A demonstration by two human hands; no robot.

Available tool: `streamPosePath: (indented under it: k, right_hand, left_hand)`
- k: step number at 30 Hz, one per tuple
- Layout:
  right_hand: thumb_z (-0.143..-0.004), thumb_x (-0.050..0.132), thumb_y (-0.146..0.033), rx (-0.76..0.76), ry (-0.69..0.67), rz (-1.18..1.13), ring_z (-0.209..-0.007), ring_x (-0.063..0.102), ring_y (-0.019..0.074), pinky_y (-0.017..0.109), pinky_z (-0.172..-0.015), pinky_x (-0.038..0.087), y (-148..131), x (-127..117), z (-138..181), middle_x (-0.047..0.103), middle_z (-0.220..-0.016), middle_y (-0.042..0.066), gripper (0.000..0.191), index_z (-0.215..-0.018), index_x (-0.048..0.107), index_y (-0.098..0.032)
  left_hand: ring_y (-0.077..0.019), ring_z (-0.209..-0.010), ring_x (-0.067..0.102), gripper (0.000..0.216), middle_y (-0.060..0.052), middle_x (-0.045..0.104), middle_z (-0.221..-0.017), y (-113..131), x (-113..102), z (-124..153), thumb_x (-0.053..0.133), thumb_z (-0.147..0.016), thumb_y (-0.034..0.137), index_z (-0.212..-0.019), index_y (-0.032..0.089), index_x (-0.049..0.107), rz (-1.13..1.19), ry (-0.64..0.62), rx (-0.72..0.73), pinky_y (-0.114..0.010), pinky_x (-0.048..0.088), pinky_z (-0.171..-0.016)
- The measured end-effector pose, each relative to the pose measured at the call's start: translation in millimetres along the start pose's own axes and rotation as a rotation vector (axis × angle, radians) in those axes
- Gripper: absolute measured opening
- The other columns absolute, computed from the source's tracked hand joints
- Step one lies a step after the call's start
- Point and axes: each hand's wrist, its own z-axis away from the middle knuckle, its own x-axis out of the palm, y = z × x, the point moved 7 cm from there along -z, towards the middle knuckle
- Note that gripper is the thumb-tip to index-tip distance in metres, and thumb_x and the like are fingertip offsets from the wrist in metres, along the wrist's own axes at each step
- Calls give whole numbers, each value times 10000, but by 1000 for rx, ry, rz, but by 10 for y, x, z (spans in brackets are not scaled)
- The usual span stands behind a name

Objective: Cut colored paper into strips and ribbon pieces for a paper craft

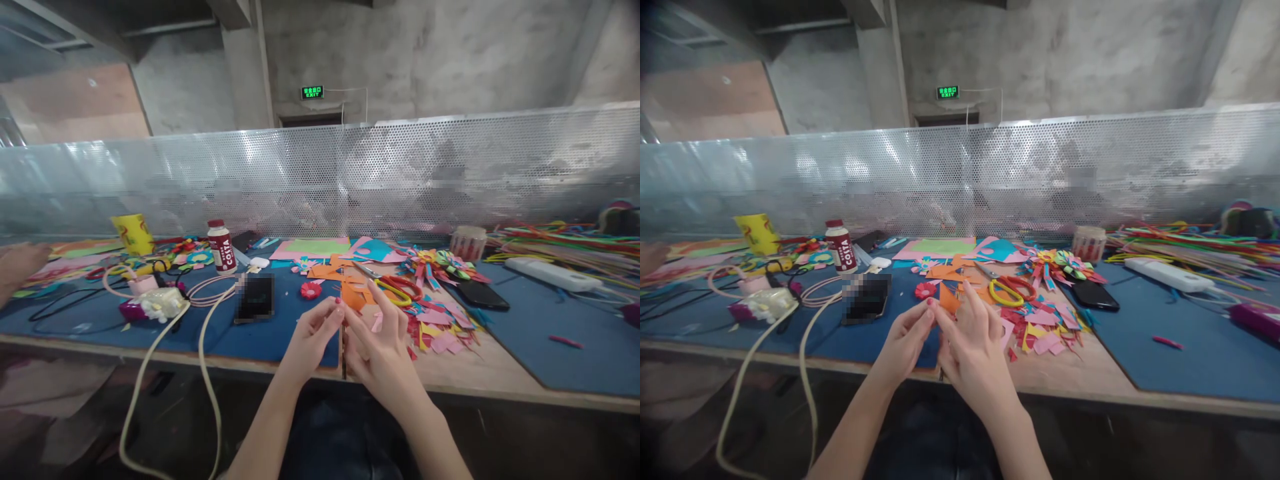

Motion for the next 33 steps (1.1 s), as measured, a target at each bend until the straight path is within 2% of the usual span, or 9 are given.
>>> streamPosePath:
  k: [3,8,14,16,18,20,22,28,33]
  right_hand:
    - [-785,511,-157,-7,-4,6,-1219,265,354,532,-895,378,-2,-3,5,77,-1451,72,523,-1267,444,-347]
    - [-768,507,-132,-5,13,15,-1225,281,350,536,-904,372,8,-7,8,98,-1454,56,531,-1248,466,-354]
    - [-770,497,-119,-7,3,-17,-1236,265,347,541,-907,365,9,-1,10,113,-1453,55,539,-1251,460,-358]
    - [-777,490,-116,-3,7,-66,-1225,291,330,534,-914,358,28,-23,8,179,-1429,62,533,-1250,461,-359]
    - [-800,473,-127,31,58,-171,-1194,348,291,507,-918,366,86,-83,2,314,-1348,80,488,-1241,470,-335]
    - [-832,451,-156,110,129,-303,-1136,417,244,461,-904,395,187,-140,-2,434,-1223,87,420,-1226,476,-297]
    - [-849,447,-188,187,171,-376,-1073,463,217,425,-879,424,277,-156,-5,492,-1127,87,366,-1205,484,-262]
    - [-833,496,-178,188,251,-268,-980,497,204,401,-843,448,287,-127,-30,548,-1007,80,234,-1044,590,-212]
    - [-832,488,-145,150,264,-185,-938,510,197,381,-809,465,245,-91,-28,568,-995,82,275,-1088,575,-194]
  left_hand:
    - [-167,-820,544,225,-31,591,-786,-55,-68,-5,561,-794,369,-846,166,641,-16,67,2,-291,444,-790]
    - [-166,-805,550,225,-38,606,-794,-26,-53,10,545,-803,359,-791,158,647,-53,63,2,-308,437,-818]
    - [-177,-816,558,248,-48,615,-817,15,-28,10,517,-818,366,-864,162,652,-76,39,10,-316,441,-816]
    - [-174,-838,554,216,-42,609,-835,91,20,12,519,-822,334,-868,170,651,-137,-3,35,-299,436,-820]
    - [-171,-874,547,187,-42,601,-877,188,101,18,512,-831,291,-875,173,650,-239,-71,67,-283,426,-828]
    - [-166,-878,546,188,-46,591,-892,252,172,23,490,-847,272,-872,169,646,-333,-125,77,-276,422,-824]
    - [-160,-852,553,197,-45,585,-873,257,205,19,476,-856,278,-866,164,636,-373,-145,58,-278,426,-812]
    - [-156,-858,585,111,-36,593,-891,79,180,-17,542,-814,248,-891,168,532,-237,-124,-32,-292,454,-813]
    - [-146,-788,596,303,-4,599,-777,29,153,-40,566,-793,225,-1049,189,408,-167,-77,-80,-289,469,-760]
